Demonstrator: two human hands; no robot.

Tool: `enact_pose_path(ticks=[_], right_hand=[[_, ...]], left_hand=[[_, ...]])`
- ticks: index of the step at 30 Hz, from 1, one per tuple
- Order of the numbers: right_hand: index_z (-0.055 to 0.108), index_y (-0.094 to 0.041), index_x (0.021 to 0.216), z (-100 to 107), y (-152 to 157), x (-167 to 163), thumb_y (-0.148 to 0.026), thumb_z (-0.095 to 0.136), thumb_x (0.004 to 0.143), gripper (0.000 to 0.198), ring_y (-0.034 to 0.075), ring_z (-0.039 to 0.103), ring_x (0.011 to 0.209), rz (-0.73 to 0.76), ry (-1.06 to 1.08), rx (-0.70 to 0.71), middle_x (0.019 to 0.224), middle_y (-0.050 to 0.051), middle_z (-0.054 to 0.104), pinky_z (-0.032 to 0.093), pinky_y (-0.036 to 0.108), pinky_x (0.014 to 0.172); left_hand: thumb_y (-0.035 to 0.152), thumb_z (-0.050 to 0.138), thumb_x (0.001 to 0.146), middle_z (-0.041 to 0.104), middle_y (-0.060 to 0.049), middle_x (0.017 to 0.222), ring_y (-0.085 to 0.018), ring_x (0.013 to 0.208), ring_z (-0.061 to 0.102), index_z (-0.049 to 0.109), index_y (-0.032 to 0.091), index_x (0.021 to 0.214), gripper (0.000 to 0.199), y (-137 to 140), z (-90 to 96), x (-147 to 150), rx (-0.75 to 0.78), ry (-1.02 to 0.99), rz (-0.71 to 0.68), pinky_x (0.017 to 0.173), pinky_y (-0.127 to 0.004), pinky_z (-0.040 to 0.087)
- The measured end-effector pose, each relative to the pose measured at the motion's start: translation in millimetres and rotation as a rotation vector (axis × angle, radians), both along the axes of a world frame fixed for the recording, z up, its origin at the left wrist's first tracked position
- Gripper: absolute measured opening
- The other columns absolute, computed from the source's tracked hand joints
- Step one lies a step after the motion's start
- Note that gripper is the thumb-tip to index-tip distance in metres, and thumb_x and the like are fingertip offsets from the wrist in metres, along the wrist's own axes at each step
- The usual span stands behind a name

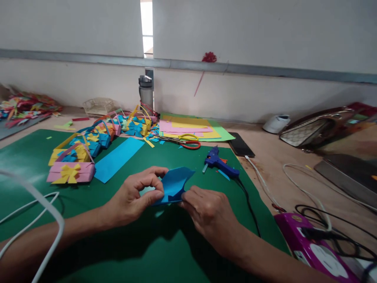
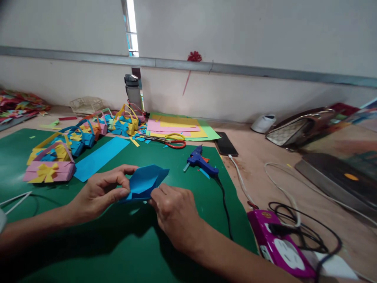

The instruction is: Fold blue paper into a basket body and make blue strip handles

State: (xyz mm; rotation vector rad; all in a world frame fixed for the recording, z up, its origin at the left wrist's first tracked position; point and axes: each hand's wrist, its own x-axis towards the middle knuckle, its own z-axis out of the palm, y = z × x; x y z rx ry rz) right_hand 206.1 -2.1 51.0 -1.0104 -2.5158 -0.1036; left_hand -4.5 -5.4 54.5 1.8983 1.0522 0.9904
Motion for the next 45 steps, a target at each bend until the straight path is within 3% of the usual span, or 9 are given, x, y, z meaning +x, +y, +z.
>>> enact_pose_path(ticks=[5, 12, 22, 26, 31, 37, 45], right_hand=[[0.052, -0.019, 0.065, 0.0, 0.9, 1.4, -0.012, 0.048, 0.084, 0.021, 0.012, 0.047, 0.051, 0.005, 0.007, -0.009, 0.057, -0.002, 0.051, 0.026, 0.025, 0.05], [0.052, -0.019, 0.066, -0.9, 2.1, 0.4, -0.014, 0.048, 0.086, 0.021, 0.012, 0.047, 0.051, 0.011, 0.0, 0.004, 0.057, -0.002, 0.052, 0.026, 0.025, 0.05], [0.051, -0.019, 0.065, -0.7, 1.3, 0.0, -0.012, 0.045, 0.085, 0.022, 0.012, 0.047, 0.051, 0.02, 0.01, 0.016, 0.056, -0.001, 0.052, 0.026, 0.026, 0.05], [0.051, -0.019, 0.065, 0.1, 1.5, -0.6, -0.011, 0.047, 0.084, 0.021, 0.012, 0.047, 0.051, 0.019, 0.004, -0.001, 0.057, -0.002, 0.053, 0.027, 0.026, 0.051], [0.052, -0.019, 0.066, 0.1, 1.2, -1.0, -0.013, 0.049, 0.085, 0.02, 0.012, 0.047, 0.052, 0.022, 0.016, -0.01, 0.058, -0.002, 0.052, 0.027, 0.026, 0.051], [0.053, -0.019, 0.068, 0.1, 2.3, -0.4, -0.011, 0.053, 0.082, 0.016, 0.013, 0.049, 0.058, 0.025, 0.026, 0.011, 0.065, 0.0, 0.053, 0.029, 0.025, 0.053], [0.051, -0.018, 0.066, -3.0, 6.2, 0.0, -0.006, 0.051, 0.081, 0.019, 0.012, 0.047, 0.054, 0.022, 0.022, 0.055, 0.061, -0.001, 0.051, 0.029, 0.025, 0.051]], left_hand=[[0.021, 0.048, 0.086, 0.064, -0.009, 0.101, -0.023, 0.121, 0.047, 0.053, 0.017, 0.073, 0.014, 2.0, 1.4, -3.2, 0.012, -0.005, -0.034, 0.091, -0.028, 0.039], [0.028, 0.061, 0.08, 0.058, -0.012, 0.124, -0.027, 0.126, 0.043, 0.067, 0.017, 0.09, 0.016, 8.6, 2.0, -7.6, -0.029, 0.019, -0.05, 0.098, -0.036, 0.037], [0.025, 0.067, 0.074, 0.061, -0.012, 0.12, -0.025, 0.121, 0.049, 0.069, 0.016, 0.08, 0.01, 6.5, 2.7, -5.3, 0.014, -0.009, -0.048, 0.096, -0.035, 0.039], [0.023, 0.067, 0.074, 0.062, -0.011, 0.117, -0.025, 0.117, 0.052, 0.067, 0.016, 0.074, 0.007, 7.4, 4.0, -4.3, -0.034, -0.057, -0.066, 0.094, -0.033, 0.04], [0.021, 0.064, 0.076, 0.068, -0.009, 0.105, -0.024, 0.117, 0.052, 0.064, 0.016, 0.068, 0.009, 7.5, 7.4, -4.0, -0.108, -0.049, -0.044, 0.092, -0.032, 0.039], [0.023, 0.058, 0.079, 0.068, -0.004, 0.076, -0.025, 0.118, 0.05, 0.058, 0.017, 0.066, 0.015, 6.8, 7.1, -3.9, -0.151, -0.043, -0.036, 0.091, -0.03, 0.038], [0.025, 0.056, 0.081, 0.067, -0.003, 0.093, -0.021, 0.112, 0.052, 0.056, 0.018, 0.068, 0.014, 7.3, 2.3, -2.2, -0.212, -0.131, -0.022, 0.086, -0.025, 0.039]])
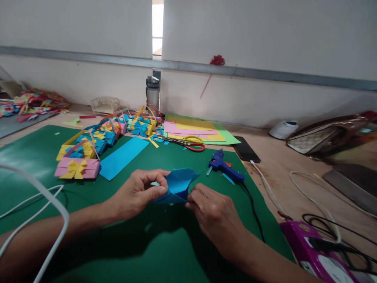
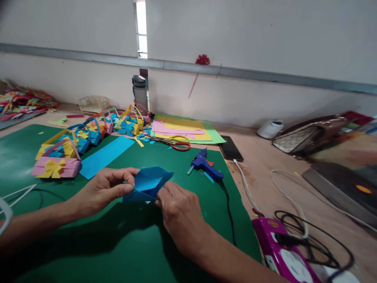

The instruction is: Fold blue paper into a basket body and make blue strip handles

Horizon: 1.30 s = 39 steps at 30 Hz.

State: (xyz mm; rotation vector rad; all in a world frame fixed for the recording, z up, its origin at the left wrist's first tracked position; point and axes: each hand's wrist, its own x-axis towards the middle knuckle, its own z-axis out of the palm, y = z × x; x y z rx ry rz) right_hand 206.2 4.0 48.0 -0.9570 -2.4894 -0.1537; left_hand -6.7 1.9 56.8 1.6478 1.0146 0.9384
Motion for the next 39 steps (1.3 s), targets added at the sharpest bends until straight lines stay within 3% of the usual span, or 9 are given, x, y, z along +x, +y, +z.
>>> enact_pose_path(ticks=[13, 23, 26, 33, 39], right_hand=[[0.05, -0.018, 0.065, 2, 0, -1, -0.002, 0.049, 0.079, 0.021, 0.011, 0.046, 0.052, 0.013, 0.023, 0.021, 0.059, -0.001, 0.051, 0.029, 0.024, 0.049], [0.05, -0.018, 0.064, 2, 1, 0, -0.002, 0.051, 0.077, 0.021, 0.011, 0.046, 0.051, 0.003, 0.015, 0.008, 0.058, -0.001, 0.051, 0.028, 0.024, 0.049], [0.05, -0.017, 0.064, 4, -2, 0, -0.002, 0.053, 0.077, 0.02, 0.011, 0.046, 0.051, 0.017, 0.033, -0.052, 0.059, -0.001, 0.052, 0.029, 0.024, 0.048], [0.06, -0.016, 0.08, 7, -14, -9, -0.015, 0.06, 0.082, 0.002, 0.014, 0.058, 0.065, 0.092, 0.292, -0.235, 0.071, 0.003, 0.063, 0.042, 0.024, 0.06], [0.062, -0.018, 0.078, 10, -16, -16, -0.015, 0.061, 0.08, 0.004, 0.012, 0.059, 0.065, 0.092, 0.466, -0.371, 0.072, 0.001, 0.065, 0.043, 0.022, 0.06]], left_hand=[[0.024, 0.056, 0.079, 0.064, -0.004, 0.093, -0.017, 0.09, 0.06, 0.055, 0.017, 0.067, 0.014, -6, -2.5, 4, -0.066, -0.091, 0.082, 0.071, -0.024, 0.043], [0.025, 0.056, 0.079, 0.066, -0.003, 0.092, -0.019, 0.11, 0.054, 0.055, 0.018, 0.066, 0.015, -8, -3.3, 6, -0.056, -0.054, 0.145, 0.08, -0.023, 0.041], [0.024, 0.056, 0.079, 0.067, -0.003, 0.086, -0.02, 0.114, 0.052, 0.055, 0.018, 0.066, 0.015, -8, -3.3, 7, -0.032, -0.04, 0.153, 0.084, -0.023, 0.04], [0.023, 0.055, 0.081, 0.067, -0.006, 0.103, -0.019, 0.108, 0.057, 0.057, 0.017, 0.069, 0.014, -15, -7.5, 12, 0.045, -0.022, 0.174, 0.082, -0.023, 0.043], [0.023, 0.054, 0.082, 0.067, -0.008, 0.101, -0.021, 0.11, 0.055, 0.057, 0.017, 0.069, 0.014, -22, -8.9, 18, 0.051, -0.009, 0.164, 0.083, -0.024, 0.042]])
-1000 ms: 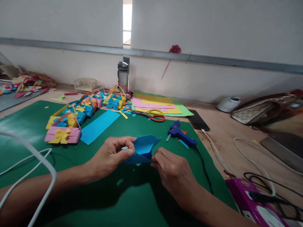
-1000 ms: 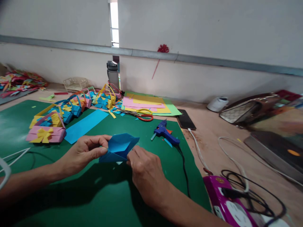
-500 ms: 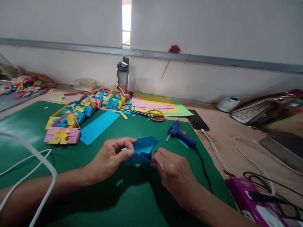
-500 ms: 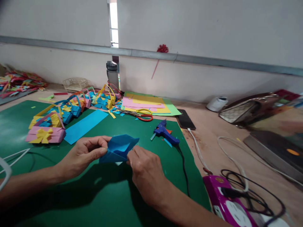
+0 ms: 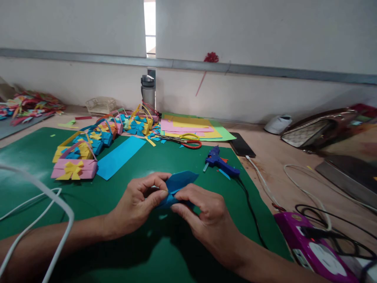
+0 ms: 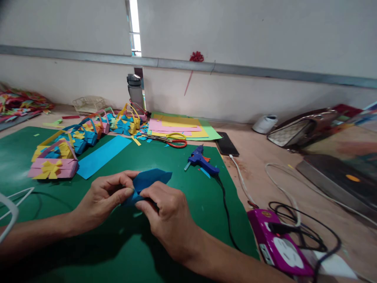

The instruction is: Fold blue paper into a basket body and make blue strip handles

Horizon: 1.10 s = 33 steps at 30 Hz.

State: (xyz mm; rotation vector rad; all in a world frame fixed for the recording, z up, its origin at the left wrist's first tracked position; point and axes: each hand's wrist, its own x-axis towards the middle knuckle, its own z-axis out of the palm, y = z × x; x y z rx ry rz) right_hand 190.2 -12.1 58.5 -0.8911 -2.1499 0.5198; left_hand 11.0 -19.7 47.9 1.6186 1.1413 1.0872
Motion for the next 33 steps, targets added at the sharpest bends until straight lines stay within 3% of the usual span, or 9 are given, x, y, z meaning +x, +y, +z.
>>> enact_pose_path(ticks=[10, 15, 19, 33], right_hand=[[0.06, -0.019, 0.067, 2.5, 0.5, 0.8, -0.012, 0.059, 0.078, 0.013, 0.01, 0.055, 0.059, 0.034, 0.076, -0.104, 0.064, -0.002, 0.06, 0.041, 0.022, 0.055], [0.063, -0.019, 0.069, 2.3, 2.0, -1.3, -0.01, 0.061, 0.076, 0.012, 0.011, 0.056, 0.061, 0.048, 0.117, -0.154, 0.066, -0.002, 0.061, 0.043, 0.022, 0.058], [0.063, -0.019, 0.067, 4.2, 1.2, -2.6, -0.01, 0.062, 0.075, 0.012, 0.011, 0.057, 0.061, 0.036, 0.138, -0.169, 0.066, -0.001, 0.061, 0.044, 0.022, 0.057], [0.064, -0.02, 0.07, 4.3, 0.0, -3.0, -0.011, 0.058, 0.078, 0.013, 0.012, 0.059, 0.058, 0.059, 0.172, -0.018, 0.063, -0.001, 0.065, 0.048, 0.022, 0.056]], left_hand=[[0.021, 0.053, 0.08, 0.067, -0.007, 0.098, -0.021, 0.108, 0.055, 0.057, 0.016, 0.069, 0.013, -0.2, 1.9, 2.9, -0.016, -0.006, -0.036, 0.081, -0.025, 0.041], [0.021, 0.052, 0.082, 0.066, -0.005, 0.083, -0.022, 0.112, 0.053, 0.056, 0.017, 0.069, 0.015, -0.2, -1.5, 3.0, 0.058, 0.035, -0.007, 0.086, -0.027, 0.04], [0.021, 0.052, 0.083, 0.066, -0.006, 0.089, -0.021, 0.111, 0.054, 0.057, 0.017, 0.071, 0.013, -0.1, -3.7, 2.4, 0.113, 0.052, -0.006, 0.088, -0.028, 0.04], [0.026, 0.052, 0.084, 0.062, -0.002, 0.072, -0.02, 0.096, 0.056, 0.059, 0.017, 0.071, 0.017, -1.9, -5.7, 5.5, 0.111, 0.086, -0.036, 0.086, -0.029, 0.041]])
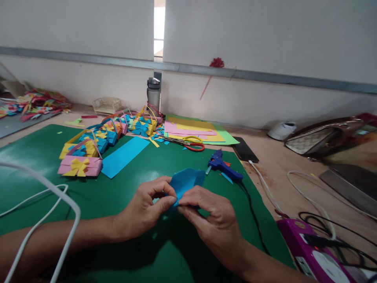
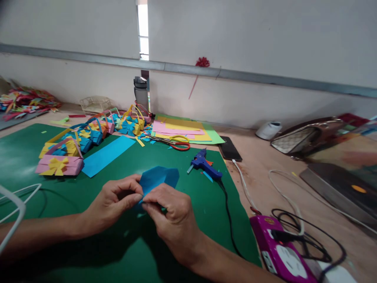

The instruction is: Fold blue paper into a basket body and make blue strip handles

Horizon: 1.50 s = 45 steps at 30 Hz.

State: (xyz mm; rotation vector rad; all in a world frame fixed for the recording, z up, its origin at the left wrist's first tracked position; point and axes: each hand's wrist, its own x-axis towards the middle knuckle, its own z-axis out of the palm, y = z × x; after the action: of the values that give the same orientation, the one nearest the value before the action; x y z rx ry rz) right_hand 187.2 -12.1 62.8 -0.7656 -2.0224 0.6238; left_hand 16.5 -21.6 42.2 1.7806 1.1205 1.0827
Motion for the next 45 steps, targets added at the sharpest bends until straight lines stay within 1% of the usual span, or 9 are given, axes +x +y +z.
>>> enact_pose_path(ticks=[3, 7, 12, 18, 22, 25, 28, 34, 45], right_hand=[[0.063, -0.019, 0.071, -1, -1, 0, -0.011, 0.058, 0.079, 0.012, 0.011, 0.059, 0.058, -0.008, -0.024, 0.055, 0.064, 0.0, 0.065, 0.047, 0.021, 0.055], [0.059, -0.019, 0.074, -6, -2, 1, -0.01, 0.055, 0.081, 0.013, 0.011, 0.059, 0.058, -0.03, -0.037, 0.14, 0.065, -0.001, 0.063, 0.046, 0.02, 0.055], [0.059, -0.02, 0.092, -12, -3, 1, -0.007, 0.049, 0.084, 0.017, 0.013, 0.061, 0.066, -0.046, -0.078, 0.275, 0.075, 0.002, 0.065, 0.049, 0.022, 0.06], [0.057, -0.019, 0.08, -13, -2, 2, -0.006, 0.048, 0.085, 0.017, 0.013, 0.056, 0.065, -0.012, -0.127, 0.306, 0.069, 0.002, 0.058, 0.046, 0.022, 0.056], [0.055, -0.02, 0.08, -10, 0, 6, -0.006, 0.05, 0.084, 0.015, 0.013, 0.054, 0.064, -0.032, -0.127, 0.294, 0.069, 0.001, 0.056, 0.044, 0.023, 0.056], [0.053, -0.02, 0.082, -6, 2, 10, -0.005, 0.052, 0.082, 0.015, 0.012, 0.053, 0.065, -0.073, -0.075, 0.313, 0.071, 0.0, 0.054, 0.044, 0.024, 0.057], [0.052, -0.021, 0.083, -3, 2, 12, -0.004, 0.052, 0.081, 0.017, 0.012, 0.053, 0.065, -0.104, -0.021, 0.322, 0.073, 0.0, 0.053, 0.045, 0.024, 0.058], [0.051, -0.022, 0.084, -3, 0, 11, -0.004, 0.053, 0.079, 0.018, 0.013, 0.055, 0.068, -0.152, 0.038, 0.345, 0.072, -0.001, 0.054, 0.047, 0.025, 0.062], [0.05, -0.019, 0.085, -4, -6, 5, 0.0, 0.053, 0.079, 0.02, 0.013, 0.053, 0.071, -0.078, 0.081, 0.329, 0.074, 0.0, 0.053, 0.046, 0.025, 0.063]], left_hand=[[0.026, 0.053, 0.083, 0.062, -0.002, 0.071, -0.02, 0.094, 0.056, 0.06, 0.017, 0.071, 0.016, 0, -1.0, 1, -0.022, -0.007, -0.003, 0.09, -0.031, 0.04], [0.026, 0.056, 0.081, 0.062, -0.005, 0.092, -0.017, 0.091, 0.057, 0.06, 0.017, 0.083, 0.01, -1, -0.6, 2, -0.09, -0.116, -0.001, 0.078, -0.026, 0.047], [0.022, 0.057, 0.079, 0.06, -0.006, 0.1, -0.017, 0.094, 0.057, 0.058, 0.017, 0.087, 0.009, -3, 0.2, 5, -0.064, -0.147, 0.017, 0.077, -0.024, 0.049], [0.021, 0.057, 0.08, 0.06, -0.006, 0.098, -0.016, 0.088, 0.059, 0.057, 0.016, 0.089, 0.01, -2, -4.1, 5, -0.064, -0.126, 0.009, 0.074, -0.024, 0.051], [0.013, 0.053, 0.083, 0.061, -0.009, 0.107, -0.019, 0.102, 0.056, 0.057, 0.017, 0.087, 0.007, 1, -0.4, 0, 0.215, -0.039, 0.081, 0.084, -0.03, 0.047], [0.006, 0.05, 0.083, 0.061, -0.006, 0.093, -0.017, 0.089, 0.055, 0.057, 0.019, 0.085, 0.015, 2, 5.9, -7, 0.582, 0.087, 0.138, 0.082, -0.034, 0.044], [0.004, 0.055, 0.08, 0.058, -0.004, 0.078, -0.016, 0.075, 0.05, 0.06, 0.019, 0.087, 0.018, 2, 8.8, -12, 0.8, 0.212, 0.138, 0.072, -0.032, 0.043], [0.012, 0.064, 0.078, 0.056, -0.003, 0.075, -0.015, 0.072, 0.046, 0.063, 0.018, 0.092, 0.015, 2, 3.8, -12, 0.9, 0.309, 0.154, 0.065, -0.029, 0.042], [0.012, 0.064, 0.08, 0.057, -0.005, 0.081, -0.016, 0.075, 0.046, 0.063, 0.015, 0.088, 0.009, 0, 4.8, -5, 1.03, 0.313, 0.209, 0.066, -0.032, 0.045]])
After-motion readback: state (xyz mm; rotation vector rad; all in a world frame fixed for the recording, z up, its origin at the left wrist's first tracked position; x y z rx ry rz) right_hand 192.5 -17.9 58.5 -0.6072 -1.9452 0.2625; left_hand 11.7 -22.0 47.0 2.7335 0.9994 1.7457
